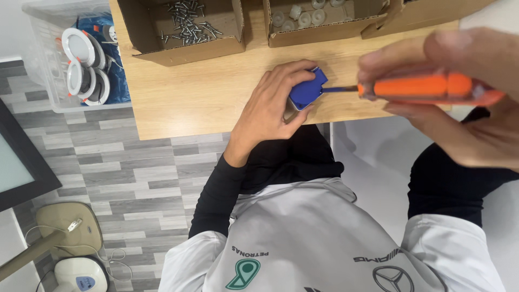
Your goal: The person assembles a blue electrical socket by inserting a black rubber grommet and a white plastic backplate. They then use an orange screwdriver to tighten screws into the socket, securing the components together.
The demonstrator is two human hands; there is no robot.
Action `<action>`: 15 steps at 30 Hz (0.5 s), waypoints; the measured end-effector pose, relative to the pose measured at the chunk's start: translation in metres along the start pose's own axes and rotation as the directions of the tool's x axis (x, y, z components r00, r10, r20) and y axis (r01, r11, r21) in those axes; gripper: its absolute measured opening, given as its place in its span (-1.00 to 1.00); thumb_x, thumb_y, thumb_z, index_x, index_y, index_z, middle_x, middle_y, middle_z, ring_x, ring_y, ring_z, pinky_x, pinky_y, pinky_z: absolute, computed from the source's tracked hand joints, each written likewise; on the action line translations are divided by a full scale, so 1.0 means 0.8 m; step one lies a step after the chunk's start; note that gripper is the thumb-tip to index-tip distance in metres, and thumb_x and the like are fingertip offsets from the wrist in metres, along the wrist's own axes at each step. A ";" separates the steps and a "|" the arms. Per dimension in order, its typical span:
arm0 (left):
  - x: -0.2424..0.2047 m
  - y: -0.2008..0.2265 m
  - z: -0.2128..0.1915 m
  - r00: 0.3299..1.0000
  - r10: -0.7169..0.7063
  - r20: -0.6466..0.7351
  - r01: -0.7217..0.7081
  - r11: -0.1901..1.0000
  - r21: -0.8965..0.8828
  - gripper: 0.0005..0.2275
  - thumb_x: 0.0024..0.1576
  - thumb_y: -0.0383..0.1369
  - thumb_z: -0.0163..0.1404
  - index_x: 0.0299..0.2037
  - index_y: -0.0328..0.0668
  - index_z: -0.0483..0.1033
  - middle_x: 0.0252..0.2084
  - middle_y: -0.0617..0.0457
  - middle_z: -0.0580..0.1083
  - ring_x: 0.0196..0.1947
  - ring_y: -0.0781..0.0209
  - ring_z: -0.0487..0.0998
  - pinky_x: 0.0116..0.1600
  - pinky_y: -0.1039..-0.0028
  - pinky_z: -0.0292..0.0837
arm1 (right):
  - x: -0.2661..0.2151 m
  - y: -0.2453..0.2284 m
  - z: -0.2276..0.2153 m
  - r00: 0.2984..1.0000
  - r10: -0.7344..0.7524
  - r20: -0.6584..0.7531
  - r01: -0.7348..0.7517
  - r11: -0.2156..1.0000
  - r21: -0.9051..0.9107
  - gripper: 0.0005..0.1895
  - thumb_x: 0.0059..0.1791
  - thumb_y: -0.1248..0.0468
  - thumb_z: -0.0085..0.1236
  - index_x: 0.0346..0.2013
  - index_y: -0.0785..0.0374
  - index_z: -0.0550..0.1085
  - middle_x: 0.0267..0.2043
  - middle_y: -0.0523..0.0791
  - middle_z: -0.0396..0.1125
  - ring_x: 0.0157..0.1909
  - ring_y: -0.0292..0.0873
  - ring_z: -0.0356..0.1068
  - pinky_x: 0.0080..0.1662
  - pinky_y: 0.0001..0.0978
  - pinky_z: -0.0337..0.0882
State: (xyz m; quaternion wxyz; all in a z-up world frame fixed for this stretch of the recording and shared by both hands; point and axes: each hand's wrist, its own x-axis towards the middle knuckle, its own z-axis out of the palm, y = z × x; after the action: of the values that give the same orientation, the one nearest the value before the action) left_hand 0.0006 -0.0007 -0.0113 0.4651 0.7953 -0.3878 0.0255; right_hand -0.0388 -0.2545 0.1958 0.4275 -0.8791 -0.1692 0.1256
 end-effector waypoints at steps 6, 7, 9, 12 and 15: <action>0.001 0.002 -0.002 0.999 0.029 -0.045 -0.030 0.999 -0.018 -0.55 0.38 -0.19 0.24 0.33 -0.17 0.35 0.42 -0.14 0.42 0.39 -0.13 0.55 0.44 0.12 0.51 | -0.017 0.038 0.026 0.923 -0.197 -0.329 0.143 0.973 -0.182 -0.20 0.29 0.55 0.90 0.53 0.61 0.35 0.05 0.21 0.50 0.11 0.06 0.63 0.07 -0.28 0.50; 0.001 0.003 -0.002 0.999 0.030 -0.045 -0.031 0.999 -0.016 -0.55 0.38 -0.19 0.24 0.33 -0.17 0.35 0.42 -0.14 0.42 0.39 -0.13 0.55 0.44 0.12 0.51 | -0.013 0.055 0.025 0.923 -0.199 -0.330 0.144 0.973 -0.182 -0.20 0.29 0.55 0.90 0.53 0.61 0.35 0.05 0.21 0.50 0.11 0.06 0.63 0.07 -0.28 0.50; 0.001 0.003 -0.002 0.999 0.030 -0.042 -0.031 0.999 -0.025 -0.54 0.37 -0.19 0.25 0.33 -0.18 0.34 0.42 -0.16 0.42 0.39 -0.13 0.55 0.45 0.12 0.50 | -0.007 0.089 0.022 0.813 -0.496 -0.305 0.413 0.861 -0.297 -0.02 0.13 0.38 1.04 0.39 0.87 0.34 0.25 0.46 0.33 0.04 0.30 0.49 0.15 0.13 0.69; 0.003 0.004 -0.003 0.998 0.030 -0.050 -0.032 0.999 -0.030 -0.54 0.38 -0.19 0.26 0.33 -0.19 0.35 0.42 -0.16 0.42 0.39 -0.14 0.55 0.44 0.13 0.51 | 0.003 0.112 0.004 0.775 -0.592 -0.220 0.446 0.760 -0.472 0.27 0.07 -0.20 1.31 0.09 0.94 0.50 -0.33 0.10 0.24 -0.25 0.08 0.26 -0.08 0.04 0.37; 0.001 -0.001 0.000 0.999 0.030 -0.043 -0.032 0.999 -0.034 -0.54 0.37 -0.19 0.26 0.34 -0.19 0.35 0.43 -0.17 0.40 0.39 -0.15 0.54 0.45 0.11 0.50 | 0.010 0.102 0.005 0.705 -0.668 -0.240 0.486 0.701 -0.522 0.27 0.08 -0.22 1.31 -0.37 0.87 0.43 -0.50 0.07 -0.12 -0.47 0.10 -0.16 -0.35 0.12 -0.12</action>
State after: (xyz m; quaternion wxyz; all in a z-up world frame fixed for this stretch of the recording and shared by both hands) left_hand 0.0018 -0.0006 -0.0115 0.4863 0.7804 -0.3907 0.0429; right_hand -0.0173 -0.2957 0.1283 0.2704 -0.8535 -0.3714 -0.2461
